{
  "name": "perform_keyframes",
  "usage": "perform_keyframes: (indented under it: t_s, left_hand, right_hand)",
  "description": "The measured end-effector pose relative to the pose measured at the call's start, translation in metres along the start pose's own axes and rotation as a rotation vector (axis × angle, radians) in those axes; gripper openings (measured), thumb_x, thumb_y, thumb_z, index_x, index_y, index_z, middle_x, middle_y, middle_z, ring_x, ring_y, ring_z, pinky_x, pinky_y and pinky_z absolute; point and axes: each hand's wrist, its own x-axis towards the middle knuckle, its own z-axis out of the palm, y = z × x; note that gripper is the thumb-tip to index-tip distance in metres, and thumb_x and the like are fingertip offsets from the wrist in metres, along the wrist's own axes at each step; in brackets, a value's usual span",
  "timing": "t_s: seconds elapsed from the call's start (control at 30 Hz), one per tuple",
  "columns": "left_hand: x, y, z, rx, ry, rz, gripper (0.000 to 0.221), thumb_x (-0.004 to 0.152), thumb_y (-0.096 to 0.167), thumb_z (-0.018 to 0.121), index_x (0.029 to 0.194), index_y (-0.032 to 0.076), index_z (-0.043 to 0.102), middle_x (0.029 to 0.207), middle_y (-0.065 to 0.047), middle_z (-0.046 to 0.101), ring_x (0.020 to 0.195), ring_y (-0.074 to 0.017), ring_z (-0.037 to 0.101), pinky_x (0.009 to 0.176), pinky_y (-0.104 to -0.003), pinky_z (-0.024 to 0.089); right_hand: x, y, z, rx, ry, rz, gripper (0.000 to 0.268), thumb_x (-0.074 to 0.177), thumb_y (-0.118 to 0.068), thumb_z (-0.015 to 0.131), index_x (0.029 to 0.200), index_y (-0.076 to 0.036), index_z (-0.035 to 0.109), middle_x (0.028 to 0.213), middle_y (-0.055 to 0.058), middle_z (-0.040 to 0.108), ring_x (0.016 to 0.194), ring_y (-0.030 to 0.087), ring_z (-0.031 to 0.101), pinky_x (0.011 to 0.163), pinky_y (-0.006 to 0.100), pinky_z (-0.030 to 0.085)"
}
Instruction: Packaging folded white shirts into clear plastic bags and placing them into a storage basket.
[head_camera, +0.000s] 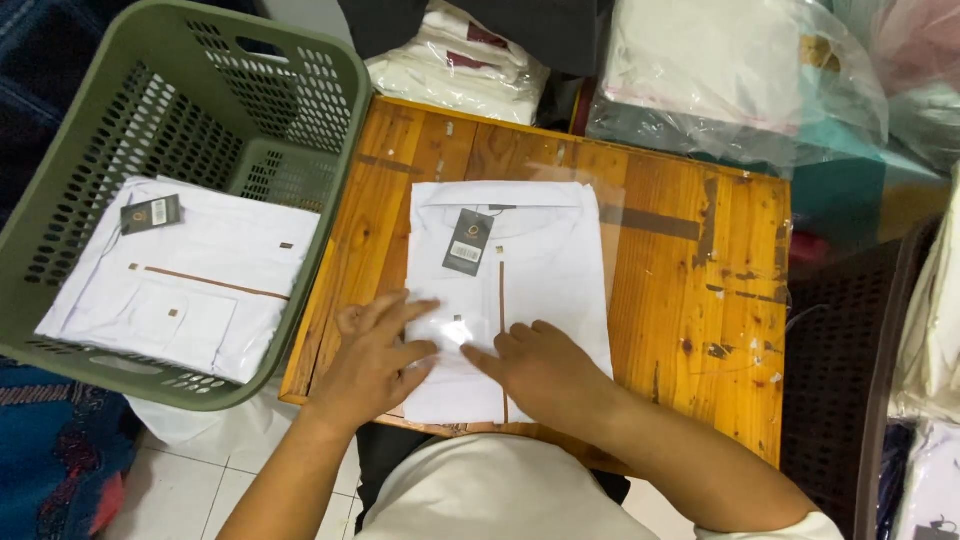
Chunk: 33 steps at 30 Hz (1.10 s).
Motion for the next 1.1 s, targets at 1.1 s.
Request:
perform_keyframes:
  t_s: [1.1]
  left_hand:
    - [0.155,-0.095,0.051,-0.093,0.373,-0.544,0.013,0.095,0.011,0.069,0.103,0.008,0.080,0.113,-0.018,0.059,0.112,-0.0406,0.060,0.094,-0.044,0.052]
  right_hand:
    - [0.061,0.197,-0.016,0.353,0.570,1.038,0.059,0.095,-0.047,0.065,0.135,-0.004,0.057,0.119,0.026,0.060,0.110,0.047,0.067,0.085,0.061,0.055]
